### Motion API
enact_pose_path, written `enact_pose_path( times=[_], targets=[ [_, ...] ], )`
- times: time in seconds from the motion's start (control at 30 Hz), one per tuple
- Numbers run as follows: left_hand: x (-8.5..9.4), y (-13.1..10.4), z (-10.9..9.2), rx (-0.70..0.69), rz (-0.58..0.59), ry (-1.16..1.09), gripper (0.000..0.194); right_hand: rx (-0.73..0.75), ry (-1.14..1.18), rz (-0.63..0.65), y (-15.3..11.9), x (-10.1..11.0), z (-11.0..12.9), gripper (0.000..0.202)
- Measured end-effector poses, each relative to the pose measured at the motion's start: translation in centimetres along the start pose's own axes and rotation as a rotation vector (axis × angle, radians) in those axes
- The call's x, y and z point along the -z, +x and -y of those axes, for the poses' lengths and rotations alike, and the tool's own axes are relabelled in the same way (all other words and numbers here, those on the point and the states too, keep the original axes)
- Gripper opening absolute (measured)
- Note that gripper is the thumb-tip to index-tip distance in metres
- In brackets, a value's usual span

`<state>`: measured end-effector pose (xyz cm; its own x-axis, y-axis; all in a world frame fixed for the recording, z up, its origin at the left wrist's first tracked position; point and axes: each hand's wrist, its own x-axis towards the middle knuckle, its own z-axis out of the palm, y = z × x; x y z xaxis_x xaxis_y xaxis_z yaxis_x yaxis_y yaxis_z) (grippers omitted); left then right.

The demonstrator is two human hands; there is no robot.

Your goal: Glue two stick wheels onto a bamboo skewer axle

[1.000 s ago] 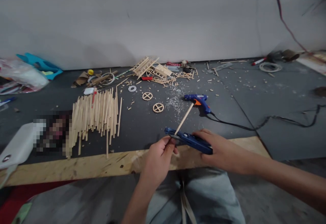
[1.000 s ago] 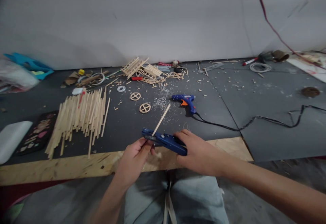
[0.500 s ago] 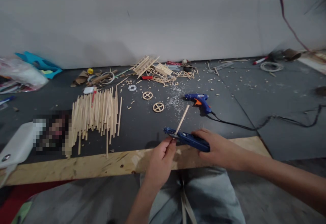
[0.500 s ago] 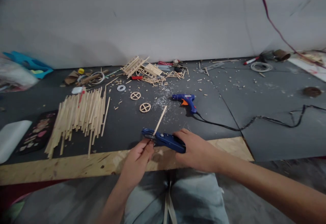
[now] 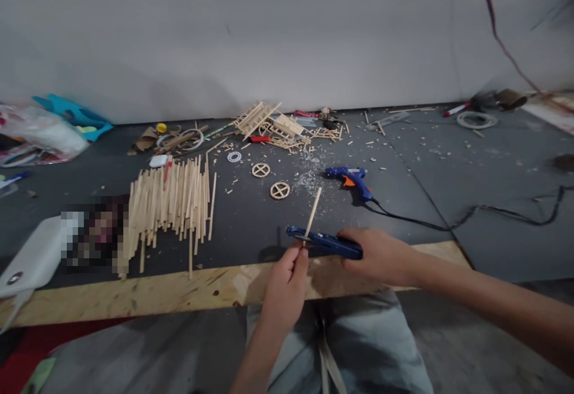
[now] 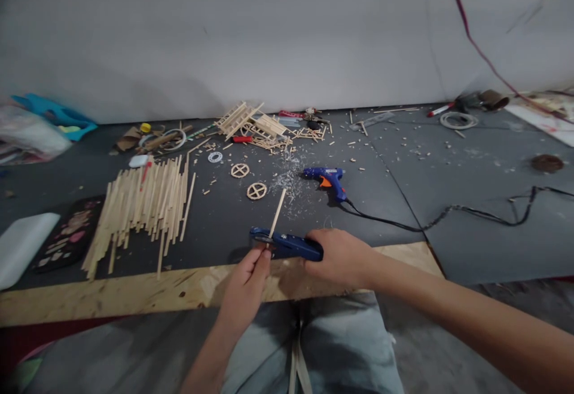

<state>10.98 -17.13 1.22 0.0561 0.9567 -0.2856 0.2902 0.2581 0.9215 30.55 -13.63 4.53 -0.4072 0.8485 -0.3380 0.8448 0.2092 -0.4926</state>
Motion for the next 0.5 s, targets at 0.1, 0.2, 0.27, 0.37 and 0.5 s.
enact_pose_path(
  times=[0.1, 0.2, 0.27, 0.37, 0.5],
  targets=[
    [0.1, 0.2, 0.2, 0.022, -0.013, -0.007, 0.039, 0.006, -0.065, 0.012, 0.5, 0.0, -0.1, 0.028],
    [0.3, 0.4, 0.3, 0.031, -0.009, -0.003, 0.04, 0.022, -0.103, 0.017, 1.0, -0.1, -0.4, 0.031],
    [0.3, 0.5, 0.3, 0.036, -0.012, -0.003, 0.041, 0.036, -0.106, 0.019, 1.3, -0.2, -0.5, 0.032],
    [0.3, 0.6, 0.4, 0.037, -0.015, -0.005, 0.041, 0.041, -0.09, 0.027, 1.5, -0.2, -0.8, 0.031],
    [0.3, 1.0, 0.6, 0.031, -0.005, -0.022, 0.043, 0.038, -0.052, 0.041, 1.7, -0.3, -1.0, 0.029]
  ],
)
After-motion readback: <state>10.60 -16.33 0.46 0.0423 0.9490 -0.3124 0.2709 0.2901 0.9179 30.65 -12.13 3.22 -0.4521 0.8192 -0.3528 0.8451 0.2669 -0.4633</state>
